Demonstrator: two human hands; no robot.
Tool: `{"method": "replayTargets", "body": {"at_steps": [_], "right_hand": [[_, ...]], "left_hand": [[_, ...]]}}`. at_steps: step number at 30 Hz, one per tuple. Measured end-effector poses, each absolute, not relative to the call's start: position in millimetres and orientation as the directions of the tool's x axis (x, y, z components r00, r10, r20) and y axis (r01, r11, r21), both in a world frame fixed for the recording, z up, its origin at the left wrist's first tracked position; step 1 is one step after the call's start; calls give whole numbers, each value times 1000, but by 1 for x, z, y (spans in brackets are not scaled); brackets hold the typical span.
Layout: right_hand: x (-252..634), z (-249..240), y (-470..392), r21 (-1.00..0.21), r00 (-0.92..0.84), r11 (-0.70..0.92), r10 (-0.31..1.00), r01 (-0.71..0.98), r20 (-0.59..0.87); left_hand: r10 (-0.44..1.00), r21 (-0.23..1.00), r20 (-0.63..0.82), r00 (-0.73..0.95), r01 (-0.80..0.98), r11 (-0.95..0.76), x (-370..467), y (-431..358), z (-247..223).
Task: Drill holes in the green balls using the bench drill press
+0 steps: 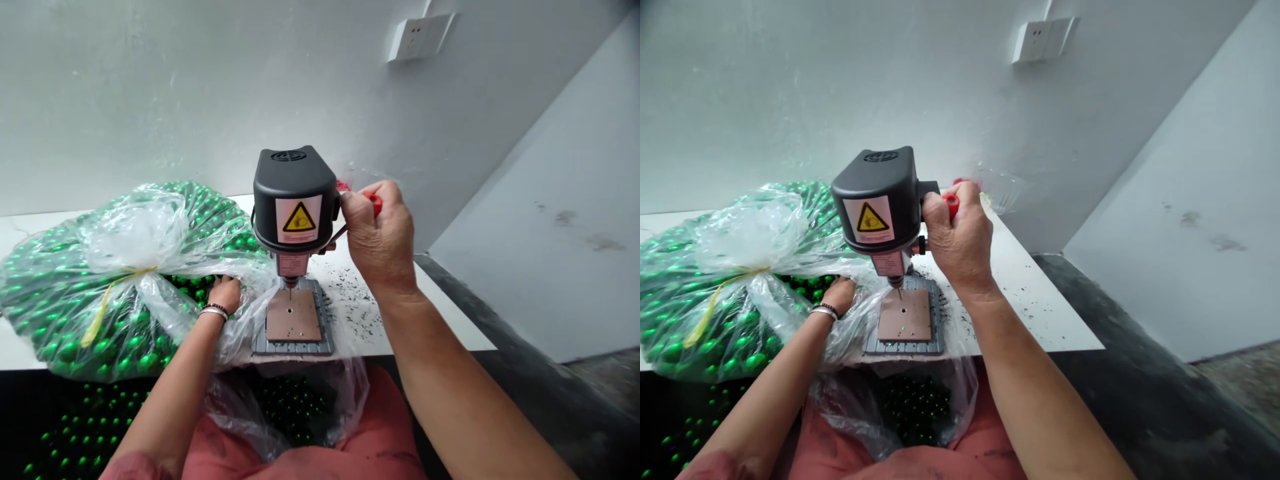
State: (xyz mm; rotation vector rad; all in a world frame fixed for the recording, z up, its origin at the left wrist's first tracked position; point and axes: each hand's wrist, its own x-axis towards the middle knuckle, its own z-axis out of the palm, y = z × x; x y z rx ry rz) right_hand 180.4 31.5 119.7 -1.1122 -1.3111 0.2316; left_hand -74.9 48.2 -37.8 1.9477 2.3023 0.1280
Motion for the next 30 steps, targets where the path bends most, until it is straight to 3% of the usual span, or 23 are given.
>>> {"method": "replayTargets", "body": {"at_steps": [8,10,12,14,15,17,19,21,23,26,30], "right_hand": [[181,116,30,-745,302,515,695,424,652],[181,115,30,-740,302,522,689,424,659],[181,114,29,-737,307,521,684,430,662],[180,114,29,-728,309,531,671,434,674],[180,114,29,-722,311,539,663,432,681],[179,114,29,-716,321,551,648,429,691],[179,114,28,-719,328,550,647,424,688],[179,114,27,-723,311,545,662,425,682],[180,114,25,-722,286,542,677,430,678],[181,114,23,-710,272,553,671,435,690],[182,112,22,-700,264,555,666,451,698]], "left_hand": [[974,241,92,-208,954,181,-84,38,-33],[943,350,155,-296,909,228,-86,31,-25],[892,611,143,-429,747,261,-85,19,-14],[863,885,51,-502,424,195,-80,1,0],[865,960,33,-501,258,113,-74,-10,8],[901,1000,9,-433,-20,-19,-60,-32,20],[937,993,-19,-348,-114,-23,-41,-53,27],[969,1000,-10,-246,10,13,-23,-70,25],[988,954,74,-134,300,-31,-8,-79,16],[971,744,240,1,642,-184,6,-75,-7],[957,543,288,28,819,-188,6,-54,-32]]}}
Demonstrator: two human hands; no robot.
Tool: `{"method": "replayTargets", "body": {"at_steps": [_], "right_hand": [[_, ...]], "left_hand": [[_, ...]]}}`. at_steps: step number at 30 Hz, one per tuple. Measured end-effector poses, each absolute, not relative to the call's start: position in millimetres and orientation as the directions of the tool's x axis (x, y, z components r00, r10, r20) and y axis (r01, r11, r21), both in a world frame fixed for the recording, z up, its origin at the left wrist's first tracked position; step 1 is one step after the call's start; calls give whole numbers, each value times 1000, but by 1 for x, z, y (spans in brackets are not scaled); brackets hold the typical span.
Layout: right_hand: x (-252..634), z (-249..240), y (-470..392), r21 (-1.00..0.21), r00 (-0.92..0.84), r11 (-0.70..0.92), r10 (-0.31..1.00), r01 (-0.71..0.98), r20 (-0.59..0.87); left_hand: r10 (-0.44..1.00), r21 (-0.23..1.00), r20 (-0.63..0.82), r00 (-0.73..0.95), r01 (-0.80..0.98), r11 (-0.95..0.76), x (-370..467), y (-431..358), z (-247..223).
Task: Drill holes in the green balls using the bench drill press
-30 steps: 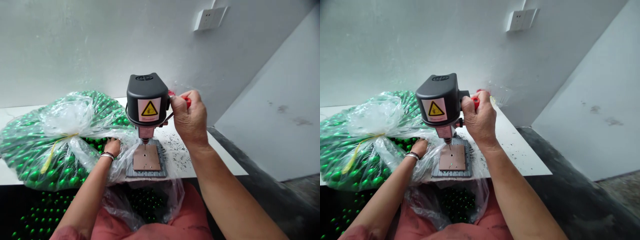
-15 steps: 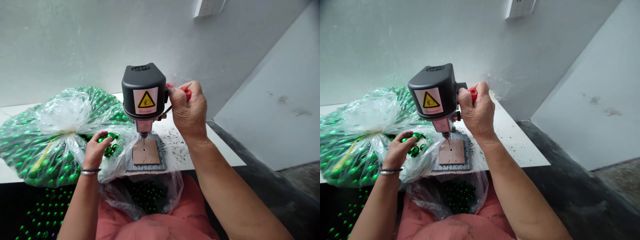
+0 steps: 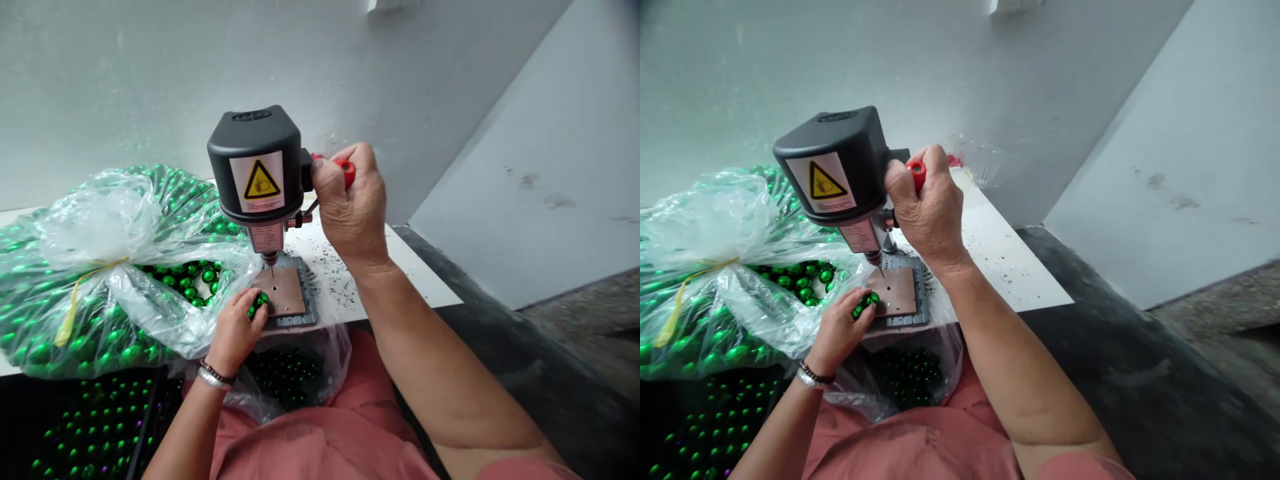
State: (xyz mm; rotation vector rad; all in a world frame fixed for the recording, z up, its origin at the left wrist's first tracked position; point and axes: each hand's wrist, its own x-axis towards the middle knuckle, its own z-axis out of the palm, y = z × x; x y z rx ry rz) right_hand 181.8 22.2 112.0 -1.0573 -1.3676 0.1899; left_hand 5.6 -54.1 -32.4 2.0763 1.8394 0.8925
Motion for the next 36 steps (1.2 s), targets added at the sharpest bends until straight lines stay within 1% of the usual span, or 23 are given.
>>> {"method": "replayTargets", "body": {"at_steps": [2,5,8,12,15,18,20,23,26,29,32,34,36], "right_hand": [[182,111,22,-699,249,553,675,453,695],[183,110,20,-701,239,552,682,451,691],[183,110,20,-710,243,550,688,440,684],[183,110,20,-722,245,553,696,415,675],[183,110,20,-718,245,559,691,414,680],[183,109,20,-717,242,563,691,411,681],[182,109,21,-724,240,562,698,401,675],[182,108,21,-736,226,563,714,377,662],[182,109,19,-743,224,560,722,366,654],[182,111,18,-752,234,561,725,346,648],[182,111,18,-750,237,566,720,342,652],[182,111,18,-749,231,570,721,338,653],[182,110,19,-747,229,580,718,325,657]], "left_hand": [[963,487,266,39,857,-169,1,-46,-37],[978,463,194,74,872,-158,-8,-42,-35],[989,479,114,98,866,-141,-12,-43,-30],[993,501,77,92,857,-118,-9,-42,-28],[995,578,77,55,811,-90,-5,-37,-26],[1000,709,13,-24,706,8,-4,-33,-23],[997,771,-35,-64,633,68,-5,-31,-21],[993,855,-80,-91,506,116,-7,-32,-20],[979,945,-190,-76,257,204,-7,-34,-19],[957,957,-290,-10,0,290,-6,-35,-17],[921,897,-379,88,-208,389,-4,-35,-14],[904,859,-408,126,-283,427,-3,-36,-13],[902,862,-415,117,-266,431,-2,-37,-14]]}}
